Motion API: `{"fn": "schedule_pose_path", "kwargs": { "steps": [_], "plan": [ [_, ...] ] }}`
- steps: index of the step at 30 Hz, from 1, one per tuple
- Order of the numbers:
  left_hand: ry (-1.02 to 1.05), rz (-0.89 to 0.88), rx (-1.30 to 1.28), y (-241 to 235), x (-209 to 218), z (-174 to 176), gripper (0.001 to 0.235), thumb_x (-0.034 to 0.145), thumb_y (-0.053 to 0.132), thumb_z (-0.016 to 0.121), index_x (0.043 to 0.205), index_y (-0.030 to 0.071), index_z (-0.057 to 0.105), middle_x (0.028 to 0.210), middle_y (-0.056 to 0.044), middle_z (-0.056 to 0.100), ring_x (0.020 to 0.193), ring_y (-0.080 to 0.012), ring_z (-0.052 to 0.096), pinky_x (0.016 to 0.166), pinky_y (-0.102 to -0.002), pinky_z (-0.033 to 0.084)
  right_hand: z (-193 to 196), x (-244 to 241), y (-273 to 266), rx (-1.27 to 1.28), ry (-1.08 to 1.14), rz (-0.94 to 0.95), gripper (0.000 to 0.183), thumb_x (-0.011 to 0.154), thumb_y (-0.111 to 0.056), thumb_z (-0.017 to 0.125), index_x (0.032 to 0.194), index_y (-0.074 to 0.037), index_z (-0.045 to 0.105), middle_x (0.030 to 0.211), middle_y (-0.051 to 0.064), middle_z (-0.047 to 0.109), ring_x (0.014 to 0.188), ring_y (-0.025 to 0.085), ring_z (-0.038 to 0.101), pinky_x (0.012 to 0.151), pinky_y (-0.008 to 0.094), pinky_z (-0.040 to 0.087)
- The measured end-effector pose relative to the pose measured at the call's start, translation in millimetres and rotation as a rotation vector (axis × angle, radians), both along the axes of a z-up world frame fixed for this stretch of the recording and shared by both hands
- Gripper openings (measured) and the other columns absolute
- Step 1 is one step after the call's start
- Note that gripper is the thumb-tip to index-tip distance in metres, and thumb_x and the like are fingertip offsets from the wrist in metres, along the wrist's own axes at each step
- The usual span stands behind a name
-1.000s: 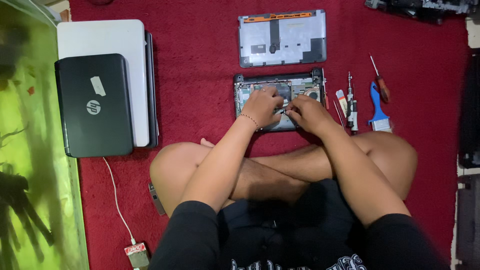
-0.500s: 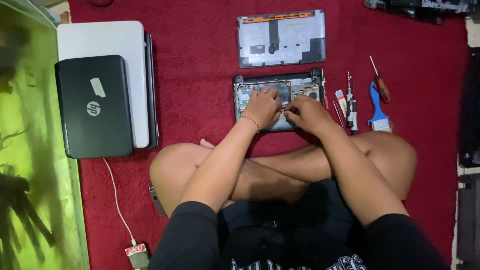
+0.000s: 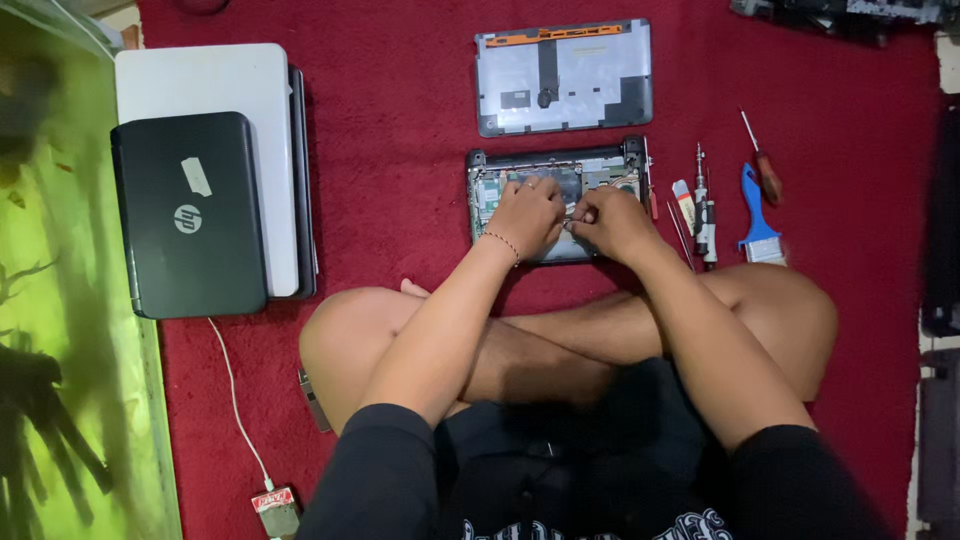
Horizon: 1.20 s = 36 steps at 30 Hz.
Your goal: The person sits on the floor and works on the internal components of a disassembled laptop. They use a screwdriver to remove and install screws, handle a hard drive, and manipulate internal cables and connectors.
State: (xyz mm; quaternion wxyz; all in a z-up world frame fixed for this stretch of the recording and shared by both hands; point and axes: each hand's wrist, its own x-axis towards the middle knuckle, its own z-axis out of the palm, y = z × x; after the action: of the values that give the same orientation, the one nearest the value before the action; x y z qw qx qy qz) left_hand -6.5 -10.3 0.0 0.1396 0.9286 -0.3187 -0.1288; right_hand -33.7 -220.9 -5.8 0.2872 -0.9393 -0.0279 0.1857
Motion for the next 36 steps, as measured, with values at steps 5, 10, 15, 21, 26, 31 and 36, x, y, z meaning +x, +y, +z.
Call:
{"fn": "schedule_pose_path", "kwargs": {
  "steps": [5,10,15,21,26,31,36],
  "plan": [
    [-0.021,-0.006,0.028,-2.2,-0.6,-7.1,0.021,0.09,0.04,0.074,0.101,0.022,0.078,0.121,0.001,0.061,0.119,-0.0236,0.057,0.104,-0.046,0.043,21.0,5.5,6.2,0.032,0.055,-0.04,0.019,0.079,-0.031,0.088,0.091,-0.018,0.08,0.081,0.006,0.073,0.093,0.038,0.076,0.083,0.051,0.06],
    [-0.026,0.001,0.036,-2.3,-0.2,-1.9,0.024,0.092,0.038,0.072,0.105,0.019,0.078,0.122,0.0,0.061,0.119,-0.0236,0.058,0.103,-0.045,0.042,26.2,7.9,5.7,0.043,0.073,-0.031,0.024,0.077,-0.034,0.089,0.091,-0.017,0.08,0.08,0.006,0.074,0.092,0.038,0.077,0.081,0.052,0.06],
    [0.018,0.005,-0.005,-2.2,2.2,-6.6,0.025,0.093,0.037,0.069,0.105,0.018,0.079,0.123,-0.001,0.062,0.12,-0.0242,0.058,0.103,-0.045,0.041,18.6,10.7,1.6,0.075,0.05,-0.006,0.024,0.076,-0.032,0.089,0.092,-0.016,0.08,0.078,0.008,0.074,0.089,0.038,0.076,0.081,0.052,0.058],
    [0.073,-0.014,-0.032,2.4,2.3,-7.5,0.024,0.095,0.038,0.067,0.106,0.021,0.078,0.127,0.0,0.061,0.124,-0.0241,0.055,0.106,-0.045,0.039,41.2,7.5,3.3,0.086,0.003,0.055,0.016,0.081,-0.019,0.085,0.093,-0.01,0.082,0.083,0.016,0.077,0.094,0.045,0.075,0.083,0.055,0.058],
    [0.055,-0.002,-0.037,0.5,3.3,-6.9,0.021,0.094,0.035,0.069,0.104,0.019,0.078,0.122,0.0,0.06,0.121,-0.0235,0.055,0.105,-0.045,0.039,46.4,9.5,5.9,0.068,-0.007,0.053,0.019,0.08,-0.021,0.088,0.093,-0.01,0.081,0.082,0.016,0.076,0.093,0.044,0.075,0.082,0.054,0.057],
    [0.052,-0.001,-0.052,2.3,3.0,-6.5,0.017,0.092,0.033,0.07,0.1,0.019,0.077,0.121,0.0,0.06,0.12,-0.0246,0.056,0.105,-0.045,0.04,46.7,9.7,5.5,0.047,0.054,0.022,0.024,0.077,-0.027,0.09,0.094,-0.014,0.08,0.083,0.01,0.077,0.094,0.039,0.076,0.082,0.051,0.058],
    [0.069,0.002,-0.056,2.2,2.2,-7.2,0.018,0.094,0.034,0.071,0.101,0.019,0.077,0.122,-0.001,0.06,0.12,-0.0246,0.056,0.104,-0.045,0.039,44.6,11.9,4.6,0.05,0.097,-0.001,0.027,0.076,-0.03,0.092,0.095,-0.015,0.08,0.084,0.008,0.078,0.095,0.037,0.077,0.083,0.05,0.058]
  ]
}}
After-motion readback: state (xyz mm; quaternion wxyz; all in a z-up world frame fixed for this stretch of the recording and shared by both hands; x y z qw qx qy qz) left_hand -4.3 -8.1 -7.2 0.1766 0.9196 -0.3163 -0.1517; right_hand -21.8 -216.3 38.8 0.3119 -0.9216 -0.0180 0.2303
